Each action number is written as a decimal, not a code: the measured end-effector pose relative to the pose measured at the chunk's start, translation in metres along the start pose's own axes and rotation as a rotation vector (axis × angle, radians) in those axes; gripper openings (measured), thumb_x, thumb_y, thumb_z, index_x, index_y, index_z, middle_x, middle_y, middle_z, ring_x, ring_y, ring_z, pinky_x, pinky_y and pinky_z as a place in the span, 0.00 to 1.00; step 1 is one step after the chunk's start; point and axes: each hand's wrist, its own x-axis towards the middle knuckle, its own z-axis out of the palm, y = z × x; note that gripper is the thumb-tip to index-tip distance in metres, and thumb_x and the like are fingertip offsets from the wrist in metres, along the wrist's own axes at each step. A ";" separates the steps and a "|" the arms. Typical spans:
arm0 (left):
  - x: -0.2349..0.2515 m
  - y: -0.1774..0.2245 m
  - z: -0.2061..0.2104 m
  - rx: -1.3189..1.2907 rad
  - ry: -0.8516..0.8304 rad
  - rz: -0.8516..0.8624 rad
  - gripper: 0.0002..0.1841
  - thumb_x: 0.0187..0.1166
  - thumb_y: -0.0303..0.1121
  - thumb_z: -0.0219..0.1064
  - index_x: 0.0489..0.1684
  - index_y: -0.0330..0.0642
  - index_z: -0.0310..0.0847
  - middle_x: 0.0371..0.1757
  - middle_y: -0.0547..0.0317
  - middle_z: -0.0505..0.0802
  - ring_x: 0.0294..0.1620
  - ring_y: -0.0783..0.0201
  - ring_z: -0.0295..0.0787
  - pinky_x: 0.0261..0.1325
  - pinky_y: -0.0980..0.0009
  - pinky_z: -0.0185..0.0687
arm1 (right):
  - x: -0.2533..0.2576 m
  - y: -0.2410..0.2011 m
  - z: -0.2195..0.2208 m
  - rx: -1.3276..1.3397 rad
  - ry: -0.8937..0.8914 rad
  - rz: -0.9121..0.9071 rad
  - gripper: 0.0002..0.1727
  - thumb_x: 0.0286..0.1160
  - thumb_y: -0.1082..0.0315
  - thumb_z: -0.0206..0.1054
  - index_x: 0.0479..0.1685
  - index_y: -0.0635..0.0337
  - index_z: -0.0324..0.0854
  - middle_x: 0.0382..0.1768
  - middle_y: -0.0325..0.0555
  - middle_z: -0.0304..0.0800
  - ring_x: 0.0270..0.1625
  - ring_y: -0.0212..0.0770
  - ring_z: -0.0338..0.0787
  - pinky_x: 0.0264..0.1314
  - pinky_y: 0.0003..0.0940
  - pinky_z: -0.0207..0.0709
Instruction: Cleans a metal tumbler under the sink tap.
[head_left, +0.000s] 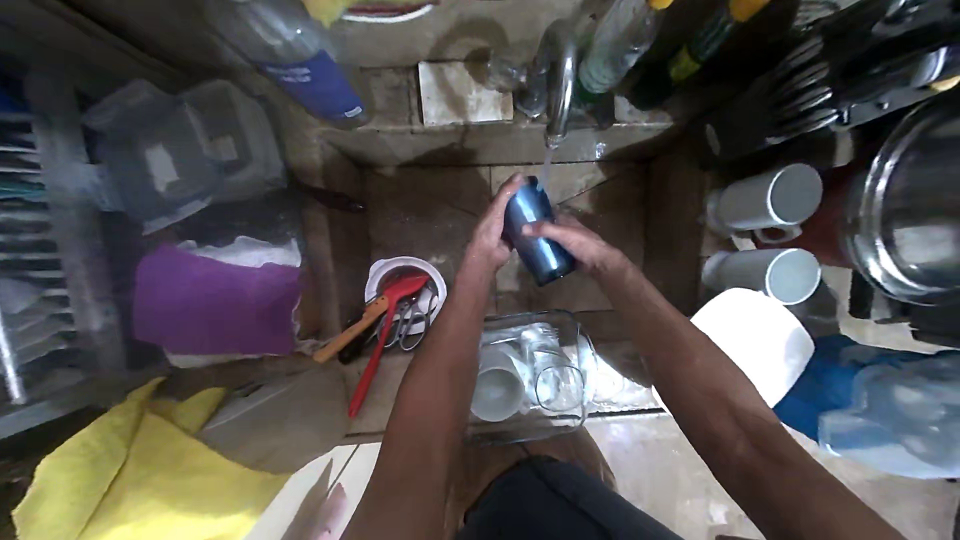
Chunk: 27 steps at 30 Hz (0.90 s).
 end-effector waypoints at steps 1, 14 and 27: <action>0.003 0.000 0.000 -0.052 0.013 0.016 0.29 0.83 0.60 0.59 0.70 0.47 0.77 0.55 0.50 0.91 0.54 0.54 0.91 0.56 0.52 0.90 | -0.002 0.002 -0.001 0.124 -0.071 0.017 0.45 0.59 0.42 0.78 0.78 0.53 0.71 0.56 0.50 0.92 0.53 0.45 0.94 0.56 0.47 0.90; 0.036 -0.009 0.011 -0.481 0.184 -0.054 0.29 0.85 0.64 0.47 0.56 0.48 0.78 0.40 0.55 0.89 0.39 0.61 0.88 0.42 0.57 0.88 | -0.017 -0.015 0.022 -0.709 0.464 -0.563 0.36 0.70 0.40 0.75 0.76 0.48 0.81 0.70 0.47 0.88 0.65 0.48 0.92 0.65 0.54 0.85; 0.029 -0.023 0.036 -0.078 0.306 0.069 0.33 0.82 0.59 0.65 0.74 0.42 0.77 0.63 0.45 0.89 0.64 0.51 0.88 0.65 0.47 0.86 | 0.004 -0.018 0.000 -1.030 0.318 0.087 0.56 0.45 0.31 0.81 0.79 0.51 0.70 0.54 0.61 0.91 0.56 0.65 0.92 0.51 0.72 0.81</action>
